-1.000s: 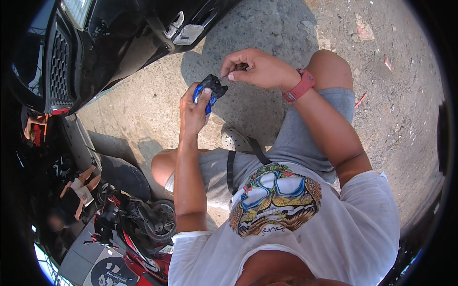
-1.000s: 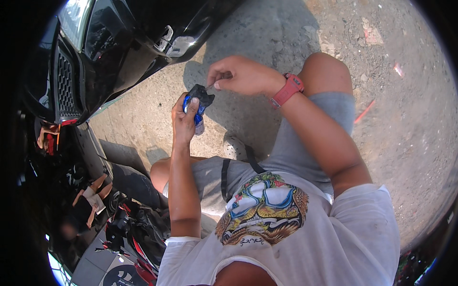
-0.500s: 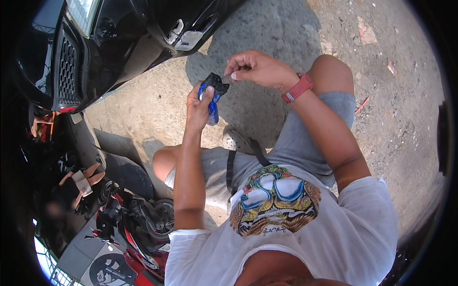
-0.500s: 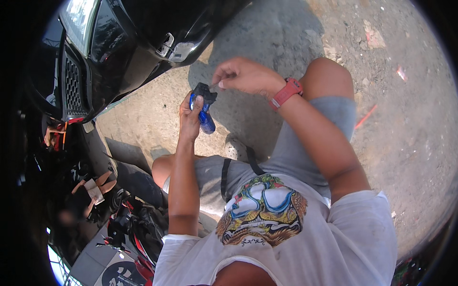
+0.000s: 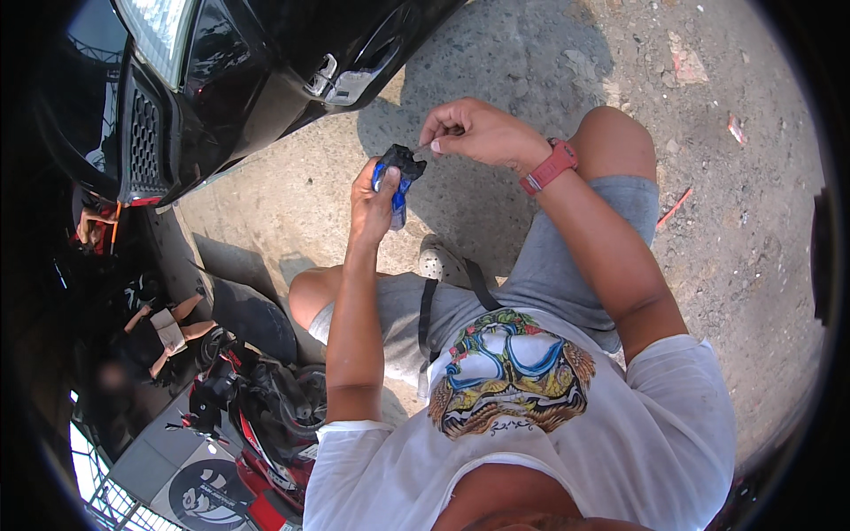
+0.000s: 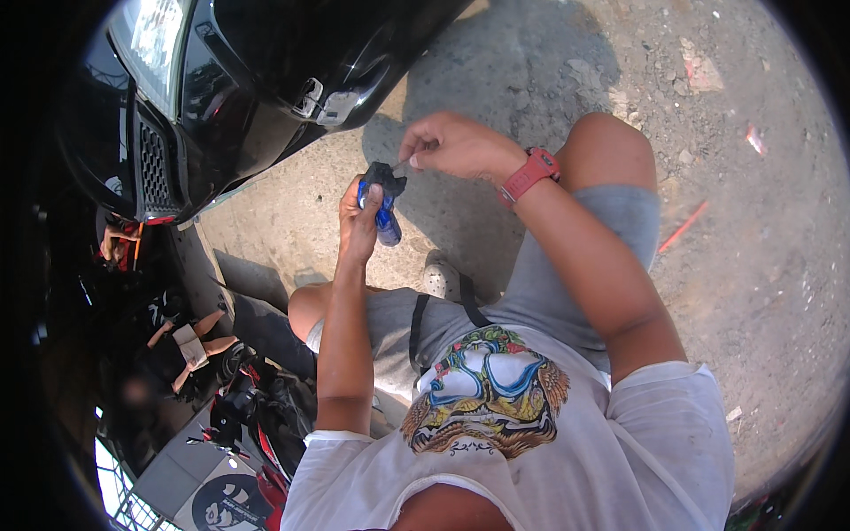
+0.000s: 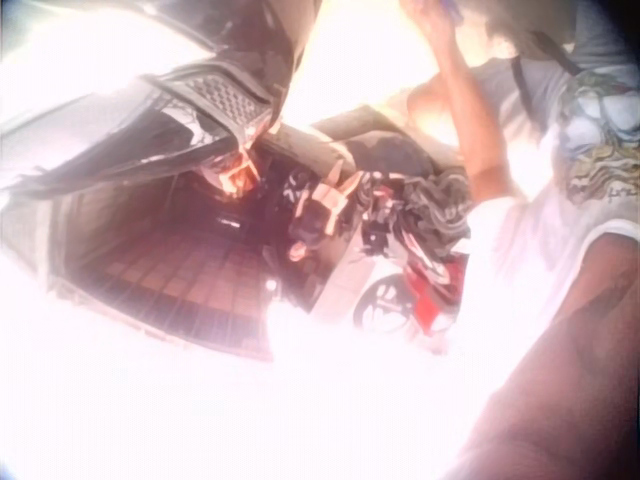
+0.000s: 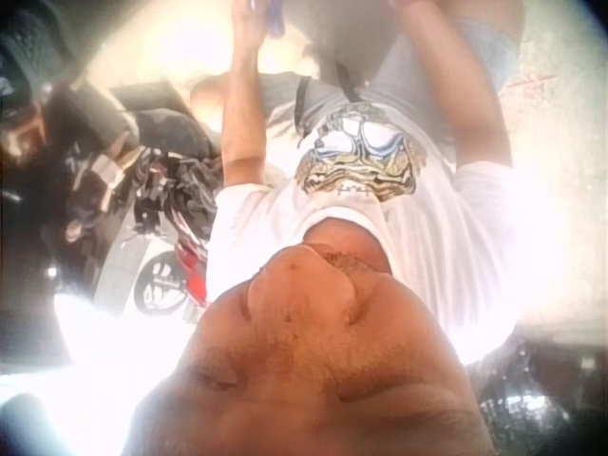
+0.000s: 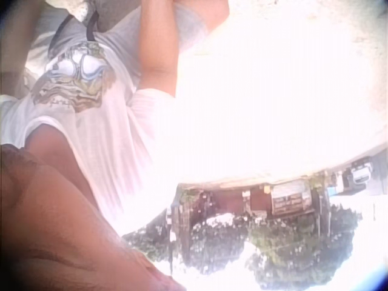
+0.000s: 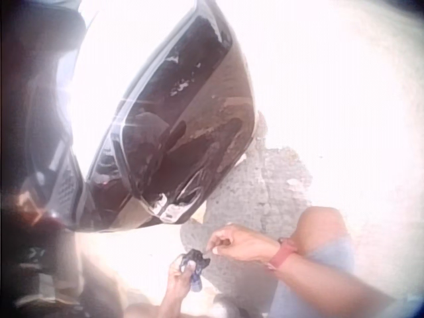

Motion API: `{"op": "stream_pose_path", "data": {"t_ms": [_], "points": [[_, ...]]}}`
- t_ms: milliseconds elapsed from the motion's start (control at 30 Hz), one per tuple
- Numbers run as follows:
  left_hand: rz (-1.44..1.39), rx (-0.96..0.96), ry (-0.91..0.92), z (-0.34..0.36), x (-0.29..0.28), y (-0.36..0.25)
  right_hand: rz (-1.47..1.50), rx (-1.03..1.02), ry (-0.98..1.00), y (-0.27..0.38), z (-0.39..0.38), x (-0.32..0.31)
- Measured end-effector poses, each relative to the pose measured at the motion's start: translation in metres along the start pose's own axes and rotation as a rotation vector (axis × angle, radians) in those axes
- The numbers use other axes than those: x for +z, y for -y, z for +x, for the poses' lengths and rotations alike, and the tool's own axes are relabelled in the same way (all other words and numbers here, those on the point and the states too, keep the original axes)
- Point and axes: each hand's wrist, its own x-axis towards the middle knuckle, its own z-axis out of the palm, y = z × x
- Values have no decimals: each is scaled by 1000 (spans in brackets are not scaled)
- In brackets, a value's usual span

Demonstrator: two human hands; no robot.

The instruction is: The person retrieves a tube of adhesive and applies it to the front bumper of a black car. They then insert small metal clips into holes along the bumper edge to secure it.

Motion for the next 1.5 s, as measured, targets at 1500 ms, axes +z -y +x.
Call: {"op": "stream_pose_path", "data": {"t_ms": [1500], "points": [[-1191, 231, -545, 107, 42, -15, 169, 37, -576, -2, 19, -16]]}}
